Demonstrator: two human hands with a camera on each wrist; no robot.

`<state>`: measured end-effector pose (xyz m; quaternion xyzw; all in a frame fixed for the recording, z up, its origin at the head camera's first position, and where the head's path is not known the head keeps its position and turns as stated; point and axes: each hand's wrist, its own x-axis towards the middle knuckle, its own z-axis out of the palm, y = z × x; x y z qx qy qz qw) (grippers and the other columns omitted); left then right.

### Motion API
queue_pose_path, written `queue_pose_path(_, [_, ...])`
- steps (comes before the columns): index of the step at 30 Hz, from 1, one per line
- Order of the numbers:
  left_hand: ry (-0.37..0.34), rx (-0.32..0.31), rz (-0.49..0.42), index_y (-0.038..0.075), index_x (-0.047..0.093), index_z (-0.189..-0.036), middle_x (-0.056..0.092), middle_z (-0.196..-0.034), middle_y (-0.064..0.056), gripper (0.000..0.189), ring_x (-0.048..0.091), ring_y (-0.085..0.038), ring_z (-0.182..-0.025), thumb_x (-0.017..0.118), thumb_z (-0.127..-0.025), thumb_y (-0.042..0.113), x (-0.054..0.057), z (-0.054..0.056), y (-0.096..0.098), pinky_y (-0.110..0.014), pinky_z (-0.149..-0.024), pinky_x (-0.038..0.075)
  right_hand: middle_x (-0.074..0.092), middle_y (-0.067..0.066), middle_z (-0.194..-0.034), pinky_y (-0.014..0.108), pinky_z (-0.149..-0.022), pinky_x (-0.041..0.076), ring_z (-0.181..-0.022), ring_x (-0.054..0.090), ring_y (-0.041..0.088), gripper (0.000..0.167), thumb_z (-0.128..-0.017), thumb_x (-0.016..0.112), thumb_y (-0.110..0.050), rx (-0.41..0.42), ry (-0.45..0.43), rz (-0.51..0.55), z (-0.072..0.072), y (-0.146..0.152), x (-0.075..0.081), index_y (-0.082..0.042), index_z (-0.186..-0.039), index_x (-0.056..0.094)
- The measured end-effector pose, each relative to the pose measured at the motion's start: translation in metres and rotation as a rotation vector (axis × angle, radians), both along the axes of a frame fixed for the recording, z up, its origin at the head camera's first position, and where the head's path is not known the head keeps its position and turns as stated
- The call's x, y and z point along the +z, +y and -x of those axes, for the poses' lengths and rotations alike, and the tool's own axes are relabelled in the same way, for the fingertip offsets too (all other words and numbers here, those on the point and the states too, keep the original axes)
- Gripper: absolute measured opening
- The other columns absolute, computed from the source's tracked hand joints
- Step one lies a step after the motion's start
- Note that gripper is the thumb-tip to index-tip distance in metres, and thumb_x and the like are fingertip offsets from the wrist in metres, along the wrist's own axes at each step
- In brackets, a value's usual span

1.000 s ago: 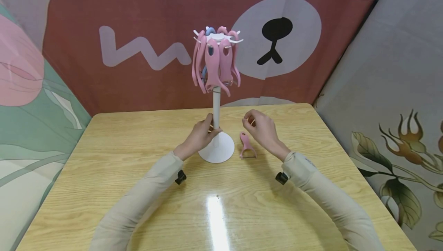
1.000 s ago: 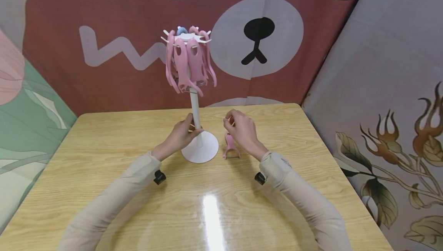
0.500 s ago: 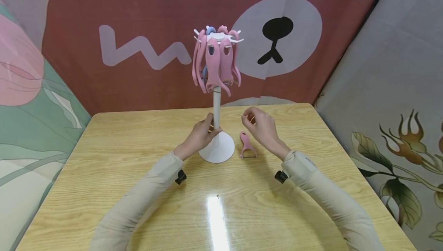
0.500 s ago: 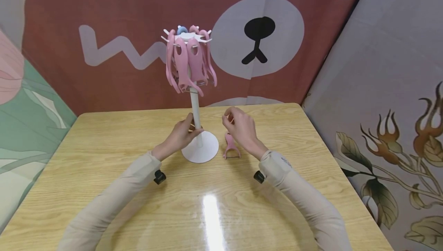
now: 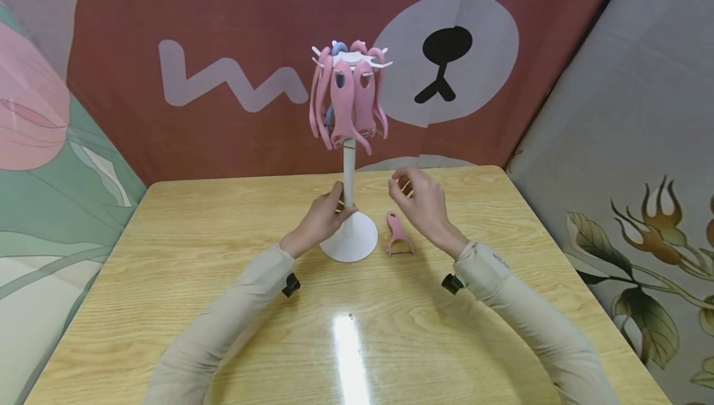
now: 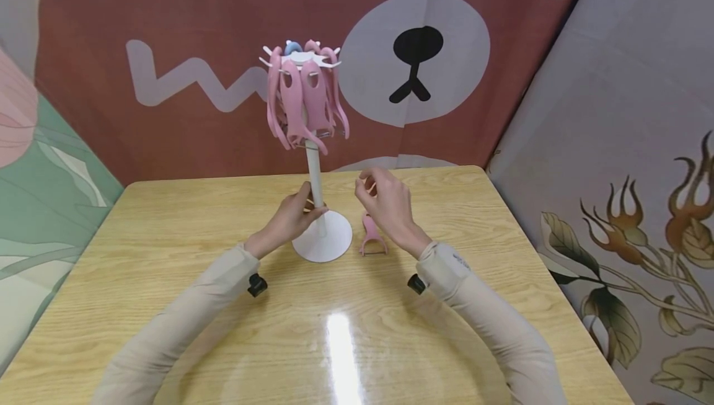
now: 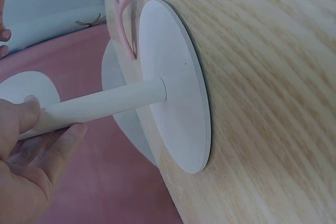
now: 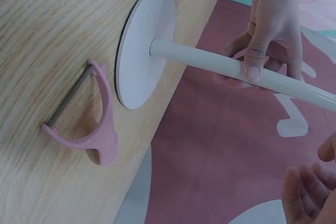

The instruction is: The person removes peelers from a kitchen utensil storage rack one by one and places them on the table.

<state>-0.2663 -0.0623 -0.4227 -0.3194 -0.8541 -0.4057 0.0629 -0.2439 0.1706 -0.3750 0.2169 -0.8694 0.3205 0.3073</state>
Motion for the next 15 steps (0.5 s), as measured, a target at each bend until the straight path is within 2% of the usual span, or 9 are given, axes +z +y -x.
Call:
queue_pose_path(7, [-0.013,0.000,0.008,0.000,0.045,-0.116,0.063,-0.098,-0.014,0.027,0.069,-0.029,-0.092,0.061,-0.099,0.012,0.001,0.000,0.001,-0.034,-0.074,0.059,0.064,0.006,-0.079,0.034,-0.056,0.054,-0.065,0.063,0.018,0.011,-0.096,0.062,-0.014,0.024,0.038,0.048,-0.002,0.002,0.010,-0.004,-0.100,0.065])
queue_pose_path(15, [-0.022,0.007,0.008,0.000,0.045,-0.116,0.064,-0.098,-0.015,0.027,0.069,-0.030,-0.092,0.061,-0.099,0.012,0.001,0.000,0.000,-0.034,-0.074,0.059,0.065,0.008,-0.081,0.030,-0.054,0.052,-0.065,0.064,0.016,0.012,-0.095,0.064,-0.012,0.038,0.165,0.089,-0.001,0.005,0.033,-0.002,-0.101,0.066])
